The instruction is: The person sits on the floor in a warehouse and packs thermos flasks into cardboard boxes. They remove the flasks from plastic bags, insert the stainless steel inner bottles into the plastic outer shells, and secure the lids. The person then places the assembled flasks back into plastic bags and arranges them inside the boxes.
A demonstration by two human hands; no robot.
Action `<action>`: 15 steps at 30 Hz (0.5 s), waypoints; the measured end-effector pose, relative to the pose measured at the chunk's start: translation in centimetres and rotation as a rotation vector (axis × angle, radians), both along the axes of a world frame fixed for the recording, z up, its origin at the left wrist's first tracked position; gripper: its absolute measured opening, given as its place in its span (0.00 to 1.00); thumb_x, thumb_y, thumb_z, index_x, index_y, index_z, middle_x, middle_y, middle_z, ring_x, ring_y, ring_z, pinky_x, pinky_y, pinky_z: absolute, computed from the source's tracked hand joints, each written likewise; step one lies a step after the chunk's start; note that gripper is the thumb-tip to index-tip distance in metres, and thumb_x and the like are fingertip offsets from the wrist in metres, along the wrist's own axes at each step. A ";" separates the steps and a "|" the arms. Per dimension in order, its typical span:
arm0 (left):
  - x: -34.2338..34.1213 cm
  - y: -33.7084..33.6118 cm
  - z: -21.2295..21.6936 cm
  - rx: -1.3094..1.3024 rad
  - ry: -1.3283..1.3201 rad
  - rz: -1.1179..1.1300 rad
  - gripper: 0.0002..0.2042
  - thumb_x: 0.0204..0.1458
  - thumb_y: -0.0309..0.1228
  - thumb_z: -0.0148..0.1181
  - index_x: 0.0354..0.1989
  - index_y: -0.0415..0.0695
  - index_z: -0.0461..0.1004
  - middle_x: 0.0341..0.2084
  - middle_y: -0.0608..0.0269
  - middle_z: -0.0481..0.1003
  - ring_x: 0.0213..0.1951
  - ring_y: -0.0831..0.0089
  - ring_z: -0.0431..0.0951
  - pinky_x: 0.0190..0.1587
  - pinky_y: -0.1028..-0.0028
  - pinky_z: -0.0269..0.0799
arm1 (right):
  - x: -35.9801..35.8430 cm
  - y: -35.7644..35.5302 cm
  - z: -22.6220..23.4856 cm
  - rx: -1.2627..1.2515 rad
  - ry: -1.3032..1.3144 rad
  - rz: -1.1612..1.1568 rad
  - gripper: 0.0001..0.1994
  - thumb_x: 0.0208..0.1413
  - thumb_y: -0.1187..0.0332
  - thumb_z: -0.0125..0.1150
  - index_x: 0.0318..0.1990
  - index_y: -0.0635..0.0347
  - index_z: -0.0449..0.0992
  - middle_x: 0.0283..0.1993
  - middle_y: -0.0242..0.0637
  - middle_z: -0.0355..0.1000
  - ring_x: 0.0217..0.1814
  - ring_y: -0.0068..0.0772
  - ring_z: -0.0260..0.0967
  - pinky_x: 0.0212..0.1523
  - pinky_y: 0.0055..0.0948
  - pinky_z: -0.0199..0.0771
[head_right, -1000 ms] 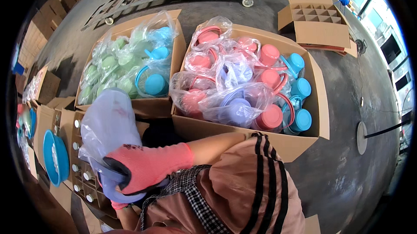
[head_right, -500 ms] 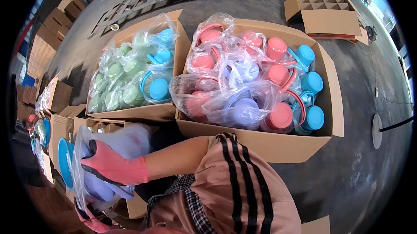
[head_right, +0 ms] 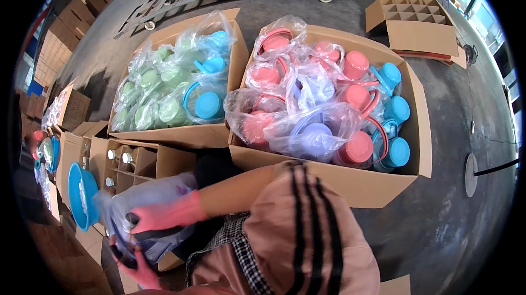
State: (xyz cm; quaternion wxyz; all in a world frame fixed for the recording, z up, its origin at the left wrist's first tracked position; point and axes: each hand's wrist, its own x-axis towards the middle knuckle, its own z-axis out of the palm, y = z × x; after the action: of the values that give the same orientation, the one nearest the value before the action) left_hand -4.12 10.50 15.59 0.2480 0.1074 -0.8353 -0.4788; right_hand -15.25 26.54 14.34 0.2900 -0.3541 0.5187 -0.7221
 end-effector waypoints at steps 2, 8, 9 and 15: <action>0.7 -3.1 0.7 0.096 0.059 -0.029 0.28 0.43 0.19 0.54 0.56 0.39 0.56 0.52 0.57 0.59 0.53 0.67 0.59 0.53 0.72 0.56 | -2.2 9.0 2.5 0.154 0.315 -0.123 0.14 0.48 0.63 0.54 0.40 0.63 0.70 0.38 0.41 0.70 0.41 0.34 0.67 0.42 0.28 0.65; -0.8 -3.6 1.6 -0.104 -0.290 -0.023 0.29 0.43 0.34 0.58 0.56 0.46 0.57 0.52 0.51 0.61 0.50 0.64 0.64 0.52 0.70 0.59 | -9.1 38.7 -12.8 0.079 -0.025 -1.869 0.06 0.46 0.73 0.52 0.32 0.64 0.71 0.27 0.30 0.67 0.27 0.21 0.61 0.30 0.22 0.63; -2.1 -3.2 1.3 -0.186 -0.339 -0.114 0.29 0.43 0.36 0.58 0.57 0.48 0.58 0.52 0.51 0.61 0.50 0.64 0.65 0.52 0.70 0.59 | -8.9 47.2 -18.3 0.125 -0.133 -2.017 0.07 0.44 0.71 0.55 0.30 0.65 0.71 0.27 0.36 0.68 0.25 0.27 0.64 0.25 0.29 0.64; -6.5 4.6 2.8 -0.157 -0.506 0.092 0.31 0.40 0.34 0.65 0.54 0.43 0.60 0.47 0.53 0.67 0.45 0.67 0.68 0.46 0.71 0.65 | -10.8 54.9 -29.7 1.198 -0.307 -1.679 0.10 0.44 0.68 0.53 0.34 0.64 0.72 0.33 0.45 0.70 0.36 0.37 0.68 0.31 0.33 0.66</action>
State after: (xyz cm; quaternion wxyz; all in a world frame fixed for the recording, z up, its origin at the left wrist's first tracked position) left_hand -10.60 15.09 18.39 0.0603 0.2421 -0.8995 -0.3586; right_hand -26.03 81.41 -15.35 -0.1143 0.4180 0.8292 -0.3531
